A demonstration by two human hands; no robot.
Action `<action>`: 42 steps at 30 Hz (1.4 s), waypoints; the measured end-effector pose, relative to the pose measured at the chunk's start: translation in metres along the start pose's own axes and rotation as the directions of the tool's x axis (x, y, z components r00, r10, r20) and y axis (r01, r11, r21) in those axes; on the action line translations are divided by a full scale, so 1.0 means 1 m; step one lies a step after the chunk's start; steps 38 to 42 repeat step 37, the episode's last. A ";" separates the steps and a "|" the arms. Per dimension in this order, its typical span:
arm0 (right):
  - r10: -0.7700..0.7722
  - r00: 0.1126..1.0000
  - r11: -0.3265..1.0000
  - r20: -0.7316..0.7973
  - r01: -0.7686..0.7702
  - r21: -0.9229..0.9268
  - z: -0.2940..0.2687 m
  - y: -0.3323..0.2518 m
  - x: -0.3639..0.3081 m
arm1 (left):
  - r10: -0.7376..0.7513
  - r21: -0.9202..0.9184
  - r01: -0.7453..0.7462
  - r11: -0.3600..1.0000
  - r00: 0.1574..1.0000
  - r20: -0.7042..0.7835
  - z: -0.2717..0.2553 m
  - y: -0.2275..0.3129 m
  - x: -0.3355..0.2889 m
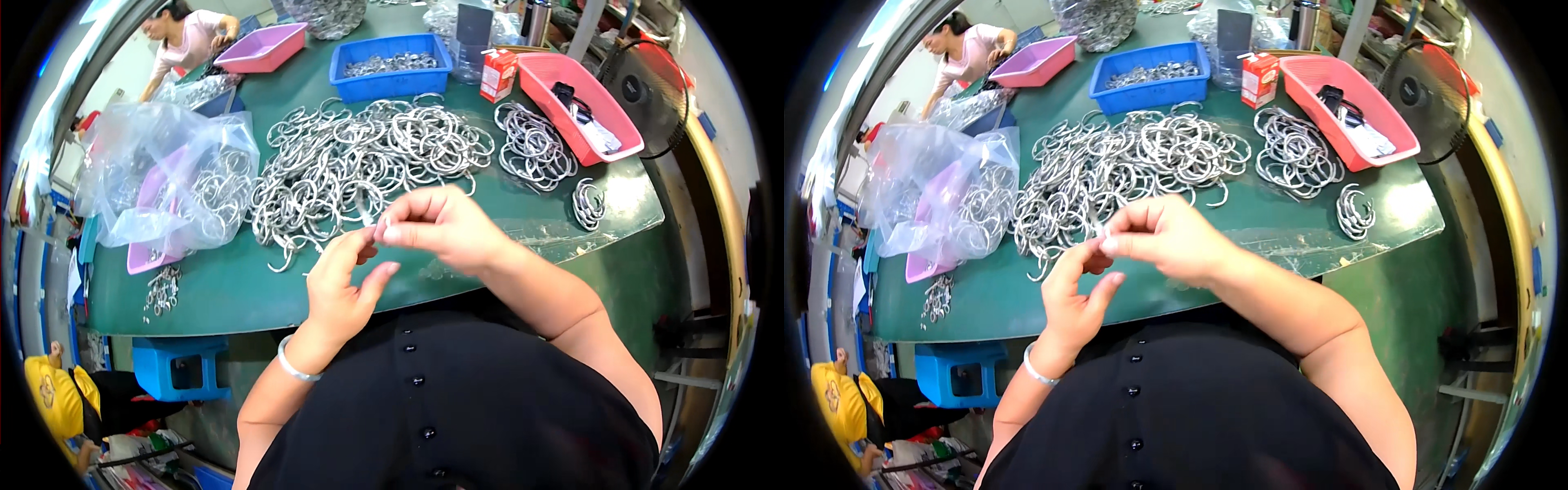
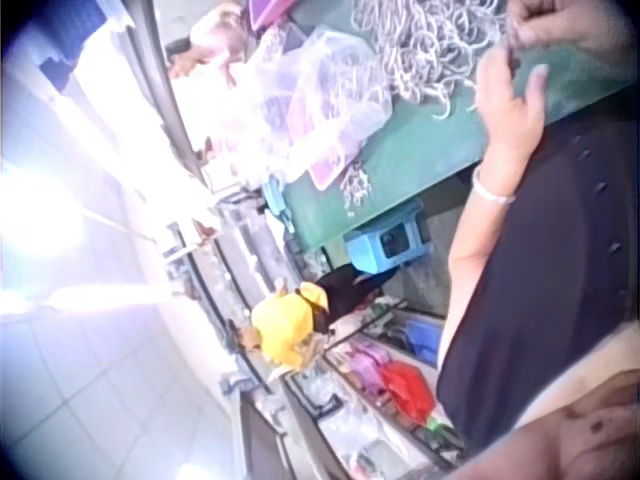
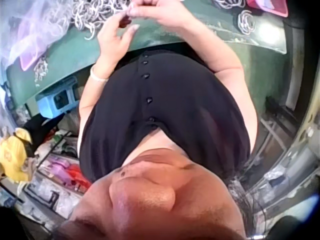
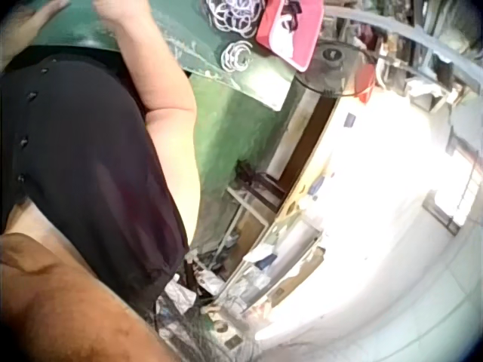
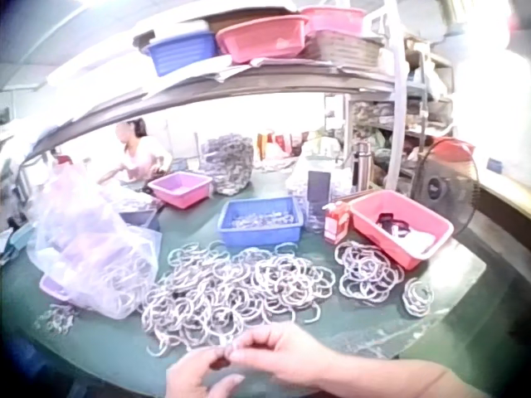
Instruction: The person picks up metal hooks and small metal plates by hand from a large pile on a workbench and fits the plates onto the hooks one by one.
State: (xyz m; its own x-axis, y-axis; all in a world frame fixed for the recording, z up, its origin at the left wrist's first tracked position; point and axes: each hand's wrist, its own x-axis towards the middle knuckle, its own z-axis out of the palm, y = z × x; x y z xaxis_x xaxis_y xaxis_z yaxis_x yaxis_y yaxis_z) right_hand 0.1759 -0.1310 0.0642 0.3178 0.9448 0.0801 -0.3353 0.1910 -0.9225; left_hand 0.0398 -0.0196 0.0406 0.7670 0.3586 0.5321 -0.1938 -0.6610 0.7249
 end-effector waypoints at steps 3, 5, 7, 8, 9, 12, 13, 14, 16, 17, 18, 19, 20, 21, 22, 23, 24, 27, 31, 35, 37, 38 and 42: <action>-0.058 0.998 0.998 0.004 0.058 0.030 0.010 0.018 -0.006 | -0.028 -0.020 0.027 0.999 0.999 -0.027 0.000 -0.006 -0.005; -0.015 1.000 1.000 0.002 0.015 0.011 0.011 0.015 -0.008 | 0.014 -0.008 -0.014 1.000 0.999 -0.040 -0.001 -0.008 -0.007; 0.023 1.000 1.000 0.004 -0.023 -0.005 0.013 0.015 -0.009 | -0.041 -0.070 0.037 0.997 0.998 -0.053 -0.003 -0.010 -0.013; 0.039 0.999 0.999 0.006 -0.039 -0.012 0.015 0.016 -0.010 | -0.094 -0.142 0.085 0.986 0.994 -0.056 -0.004 -0.012 -0.016; 0.056 0.998 0.998 0.007 -0.055 -0.019 0.016 0.016 -0.011 | -0.147 -0.213 0.132 0.968 0.988 -0.055 -0.005 -0.013 -0.019; -0.167 0.986 0.925 0.008 0.159 -0.345 0.011 0.015 -0.015 | -0.401 -0.516 0.348 0.782 0.916 0.010 -0.008 -0.010 -0.020; -0.243 0.970 0.906 -0.002 0.226 -0.358 0.009 0.013 -0.014 | -0.469 -0.594 0.401 0.697 0.882 0.044 -0.011 -0.009 -0.020; -0.170 0.981 0.921 -0.096 0.123 -0.369 0.003 0.011 -0.015 | -0.491 -0.608 0.418 0.676 0.869 0.051 -0.013 -0.009 -0.021; -0.186 0.956 0.929 -0.227 0.096 -0.358 -0.002 0.014 -0.013 | -0.538 -0.659 0.464 0.592 0.837 0.105 -0.018 -0.008 -0.021; -0.188 0.945 0.927 -0.267 0.081 -0.367 -0.005 0.016 -0.011 | -0.558 -0.682 0.486 0.547 0.819 0.136 -0.019 -0.007 -0.021; -0.132 0.956 0.941 -0.262 0.037 -0.337 -0.006 0.016 -0.011 | -0.567 -0.697 0.497 0.516 0.809 0.157 -0.021 -0.006 -0.020; -0.072 0.965 0.951 -0.254 -0.010 -0.308 -0.006 0.016 -0.011 | -0.573 -0.707 0.504 0.495 0.802 0.170 -0.022 -0.006 -0.020; -0.037 0.974 0.967 -0.223 -0.021 -0.253 -0.006 0.016 -0.011 | -0.578 -0.716 0.512 0.474 0.795 0.185 -0.023 -0.007 -0.021; -0.004 0.982 0.980 -0.191 -0.035 -0.198 -0.005 0.017 -0.011 | -0.583 -0.725 0.519 0.453 0.787 0.200 -0.024 -0.008 -0.021; 0.025 0.987 0.988 -0.158 -0.049 -0.144 -0.004 0.016 -0.011 | -0.598 -0.728 0.530 0.435 0.774 0.207 -0.025 -0.009 -0.021; 0.035 0.987 0.988 -0.155 -0.058 -0.144 -0.004 0.016 -0.011 | -0.602 -0.730 0.538 0.423 0.768 0.218 -0.026 -0.009 -0.021; 0.045 0.987 0.987 -0.152 -0.067 -0.144 -0.004 0.016 -0.011 | -0.606 -0.731 0.545 0.410 0.762 0.228 -0.027 -0.009 -0.021; 0.053 0.988 0.987 -0.146 -0.074 -0.142 -0.004 0.016 -0.011 | -0.618 -0.735 0.561 0.382 0.746 0.249 -0.028 -0.010 -0.021; 0.066 0.987 0.986 -0.144 -0.087 -0.142 -0.004 0.018 -0.011 | -0.625 -0.743 0.566 0.358 0.736 0.259 -0.029 -0.008 -0.020; 0.073 0.987 0.985 -0.141 -0.094 -0.146 -0.005 0.020 -0.010 | -0.626 -0.756 0.566 0.329 0.730 0.274 -0.030 -0.007 -0.020; 0.083 0.987 0.982 -0.140 -0.105 -0.154 -0.005 0.021 -0.010 | -0.621 -0.769 0.559 0.310 0.732 0.281 -0.031 -0.007 -0.020; 0.083 0.987 0.982 -0.140 -0.105 -0.154 -0.005 0.021 -0.010 | -0.621 -0.769 0.559 0.310 0.732 0.281 -0.031 -0.007 -0.020; 0.083 0.987 0.982 -0.140 -0.105 -0.154 -0.005 0.021 -0.010 | -0.621 -0.769 0.559 0.310 0.732 0.281 -0.031 -0.007 -0.020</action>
